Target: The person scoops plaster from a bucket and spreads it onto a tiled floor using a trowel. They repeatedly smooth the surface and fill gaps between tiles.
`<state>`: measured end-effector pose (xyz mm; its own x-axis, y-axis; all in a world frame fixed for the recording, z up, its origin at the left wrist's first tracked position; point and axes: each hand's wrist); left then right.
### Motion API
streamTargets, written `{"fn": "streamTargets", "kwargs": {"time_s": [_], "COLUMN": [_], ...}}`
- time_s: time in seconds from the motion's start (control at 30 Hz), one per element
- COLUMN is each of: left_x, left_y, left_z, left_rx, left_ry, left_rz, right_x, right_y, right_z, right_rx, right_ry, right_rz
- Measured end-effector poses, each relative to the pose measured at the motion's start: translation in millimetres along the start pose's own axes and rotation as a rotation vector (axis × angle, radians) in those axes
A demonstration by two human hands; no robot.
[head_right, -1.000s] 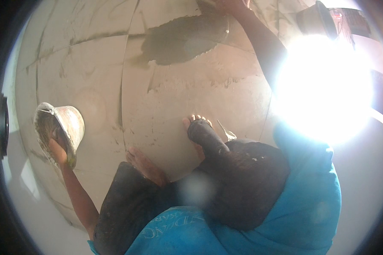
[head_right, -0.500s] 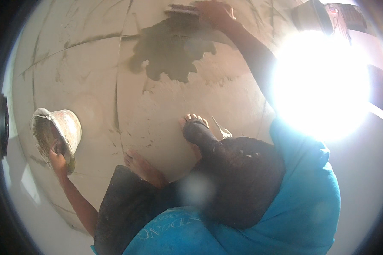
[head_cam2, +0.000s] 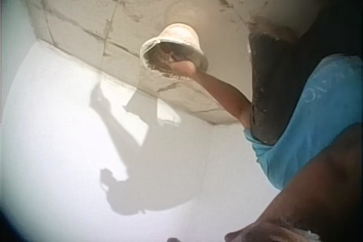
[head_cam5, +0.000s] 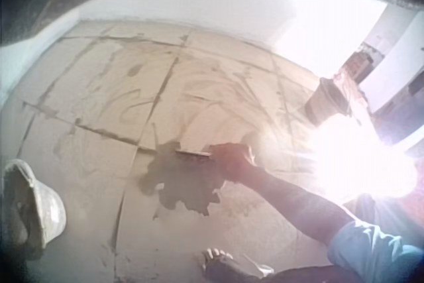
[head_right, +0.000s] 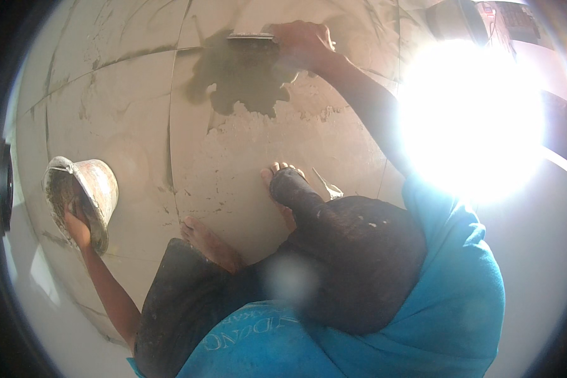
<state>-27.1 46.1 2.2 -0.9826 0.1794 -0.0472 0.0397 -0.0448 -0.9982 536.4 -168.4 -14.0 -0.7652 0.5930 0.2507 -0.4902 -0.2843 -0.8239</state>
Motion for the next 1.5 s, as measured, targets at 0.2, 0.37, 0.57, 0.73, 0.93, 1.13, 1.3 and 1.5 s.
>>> {"fn": "streamTargets", "kwargs": {"time_s": [0.2,0.37,0.57,0.73,0.93,1.13,1.3,1.5], "left_x": [-25.8,-31.5,-48.5,-25.6,-5.1,-9.0,-11.5,-49.9], "left_y": [-6.9,-9.6,-20.0,-17.4,-4.5,7.0,20.4,9.6], "left_z": [5.5,10.1,14.2,10.8,-2.2,-3.4,-1.9,13.3], "left_rx": [0.062,0.081,0.218,0.219,0.133,0.02,-0.059,0.115], "left_ry": [0.006,0.076,0.06,-0.009,0.061,0.11,0.119,0.046], "left_rz": [0.091,0.143,0.231,0.184,0.13,0.075,0.102,0.365], "right_x": [-7.5,-17.0,-13.9,44.8,40.0,37.2,75.3,142.9], "right_y": [16.0,8.2,12.9,7.4,35.3,68.1,182.5,178.0], "right_z": [3.2,-40.7,-158.3,-94.6,-44.6,66.5,143.8,92.6], "right_rx": [-0.187,-0.477,-0.592,-0.278,-0.147,-0.51,0.013,-0.133], "right_ry": [-0.173,-0.244,-0.374,-0.382,-0.444,-0.878,-1.044,-0.798], "right_rz": [0.213,0.095,0.257,0.399,0.39,0.312,0.171,0.151]}}
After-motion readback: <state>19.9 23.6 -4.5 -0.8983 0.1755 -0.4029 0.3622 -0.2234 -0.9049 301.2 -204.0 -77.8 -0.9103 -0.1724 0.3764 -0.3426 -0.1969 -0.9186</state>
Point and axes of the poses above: each hand's wrist, its own z-axis away from the middle knuckle, its own y-axis out of the palm, x = y × z, and after that the axes turned 1 degree about -y, right-handed
